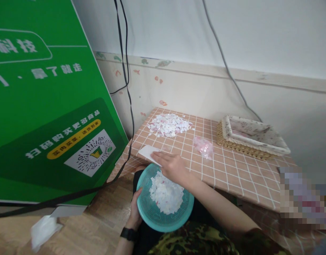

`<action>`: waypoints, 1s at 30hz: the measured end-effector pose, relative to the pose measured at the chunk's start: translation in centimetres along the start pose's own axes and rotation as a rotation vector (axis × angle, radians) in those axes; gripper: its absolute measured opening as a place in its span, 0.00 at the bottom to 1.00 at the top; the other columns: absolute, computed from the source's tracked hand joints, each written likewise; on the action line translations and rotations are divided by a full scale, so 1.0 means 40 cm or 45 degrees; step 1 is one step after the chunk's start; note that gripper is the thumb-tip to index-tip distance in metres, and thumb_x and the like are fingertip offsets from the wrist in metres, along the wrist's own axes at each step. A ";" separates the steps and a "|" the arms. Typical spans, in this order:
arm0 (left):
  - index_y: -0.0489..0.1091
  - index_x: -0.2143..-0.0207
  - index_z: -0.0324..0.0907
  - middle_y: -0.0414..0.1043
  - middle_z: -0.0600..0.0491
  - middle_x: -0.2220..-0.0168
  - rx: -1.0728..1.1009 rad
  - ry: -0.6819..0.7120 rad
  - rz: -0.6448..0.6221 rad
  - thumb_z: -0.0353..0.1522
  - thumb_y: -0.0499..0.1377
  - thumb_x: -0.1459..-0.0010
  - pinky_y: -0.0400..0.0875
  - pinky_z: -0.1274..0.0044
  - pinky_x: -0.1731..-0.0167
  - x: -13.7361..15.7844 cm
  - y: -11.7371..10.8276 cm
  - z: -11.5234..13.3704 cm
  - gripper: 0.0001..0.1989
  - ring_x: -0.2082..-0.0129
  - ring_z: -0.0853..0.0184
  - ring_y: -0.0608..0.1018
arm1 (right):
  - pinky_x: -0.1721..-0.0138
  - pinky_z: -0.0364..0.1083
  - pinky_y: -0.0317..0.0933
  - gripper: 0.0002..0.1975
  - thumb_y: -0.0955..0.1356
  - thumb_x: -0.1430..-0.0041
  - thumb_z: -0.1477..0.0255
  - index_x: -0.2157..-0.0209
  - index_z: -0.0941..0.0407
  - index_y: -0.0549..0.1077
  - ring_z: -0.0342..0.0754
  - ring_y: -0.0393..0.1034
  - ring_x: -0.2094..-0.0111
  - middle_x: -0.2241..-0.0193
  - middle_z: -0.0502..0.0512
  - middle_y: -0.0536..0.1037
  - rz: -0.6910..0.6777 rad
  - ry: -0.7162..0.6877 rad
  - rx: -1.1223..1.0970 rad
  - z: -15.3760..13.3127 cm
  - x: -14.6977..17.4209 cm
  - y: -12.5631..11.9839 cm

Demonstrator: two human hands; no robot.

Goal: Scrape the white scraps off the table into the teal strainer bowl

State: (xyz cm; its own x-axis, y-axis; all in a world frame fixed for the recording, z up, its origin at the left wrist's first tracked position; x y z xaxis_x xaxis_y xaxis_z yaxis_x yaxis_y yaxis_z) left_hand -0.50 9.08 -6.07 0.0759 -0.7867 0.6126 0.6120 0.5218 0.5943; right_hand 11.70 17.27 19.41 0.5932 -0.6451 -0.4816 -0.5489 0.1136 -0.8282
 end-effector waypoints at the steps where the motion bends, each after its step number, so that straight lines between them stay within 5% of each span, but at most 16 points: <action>1: 0.76 0.71 0.37 0.79 0.51 0.74 -0.003 -0.005 0.007 0.33 0.63 0.55 0.71 0.73 0.66 0.000 -0.001 -0.001 0.09 0.73 0.63 0.77 | 0.48 0.49 0.61 0.23 0.60 0.42 0.80 0.45 0.58 0.65 0.49 0.66 0.48 0.46 0.56 0.69 -0.038 -0.007 0.084 -0.015 -0.002 0.031; 4: 0.76 0.72 0.37 0.78 0.52 0.75 -0.011 -0.016 0.027 0.33 0.63 0.54 0.70 0.74 0.66 -0.001 -0.011 -0.005 0.09 0.74 0.64 0.77 | 0.50 0.50 0.62 0.23 0.60 0.43 0.79 0.44 0.59 0.64 0.52 0.66 0.48 0.47 0.59 0.69 -0.084 0.094 0.262 -0.006 0.000 0.081; 7: 0.76 0.72 0.36 0.78 0.51 0.75 -0.028 0.001 0.034 0.34 0.63 0.54 0.70 0.74 0.66 -0.005 -0.020 -0.004 0.09 0.74 0.64 0.77 | 0.51 0.50 0.63 0.24 0.60 0.44 0.80 0.44 0.60 0.64 0.53 0.66 0.48 0.47 0.61 0.69 -0.048 0.266 0.352 0.048 0.021 0.064; 14: 0.75 0.70 0.35 0.79 0.50 0.74 -0.030 -0.014 0.004 0.33 0.62 0.54 0.70 0.71 0.62 0.006 0.004 -0.001 0.10 0.72 0.62 0.78 | 0.63 0.47 0.65 0.24 0.60 0.46 0.79 0.46 0.54 0.68 0.52 0.73 0.60 0.52 0.57 0.74 0.215 0.714 0.464 0.209 0.147 -0.090; 19: 0.76 0.69 0.35 0.79 0.49 0.72 -0.077 0.024 0.041 0.34 0.62 0.54 0.69 0.69 0.59 0.014 0.004 0.013 0.11 0.68 0.58 0.78 | 0.67 0.47 0.63 0.19 0.59 0.42 0.73 0.53 0.53 0.74 0.52 0.74 0.70 0.68 0.58 0.80 0.454 0.993 0.460 0.297 0.236 -0.197; 25: 0.76 0.71 0.39 0.79 0.51 0.72 -0.129 0.054 0.136 0.35 0.62 0.56 0.70 0.71 0.61 -0.010 -0.045 0.013 0.10 0.71 0.62 0.78 | 0.69 0.47 0.63 0.20 0.63 0.44 0.61 0.57 0.57 0.77 0.54 0.74 0.69 0.67 0.58 0.80 0.791 1.181 0.059 0.363 0.330 -0.326; 30: 0.77 0.72 0.40 0.79 0.50 0.72 -0.147 0.033 0.180 0.34 0.62 0.57 0.70 0.67 0.59 -0.012 -0.062 0.013 0.10 0.70 0.59 0.79 | 0.71 0.47 0.61 0.22 0.64 0.46 0.57 0.58 0.58 0.78 0.55 0.74 0.69 0.69 0.59 0.80 0.862 1.330 0.194 0.404 0.439 -0.403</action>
State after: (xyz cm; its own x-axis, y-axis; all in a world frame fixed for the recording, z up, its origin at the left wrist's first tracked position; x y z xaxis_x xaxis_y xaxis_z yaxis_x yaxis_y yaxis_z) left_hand -2.48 8.35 -7.57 0.1868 -0.7173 0.6712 0.6802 0.5875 0.4384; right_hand 40.47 16.31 19.66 -0.5687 -0.7051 -0.4236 -0.4460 0.6970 -0.5615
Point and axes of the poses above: each hand's wrist, its own x-axis away from the middle knuckle, its own y-axis out of the palm, z = x × y, the point moved 10 cm from there along -x, towards the middle knuckle
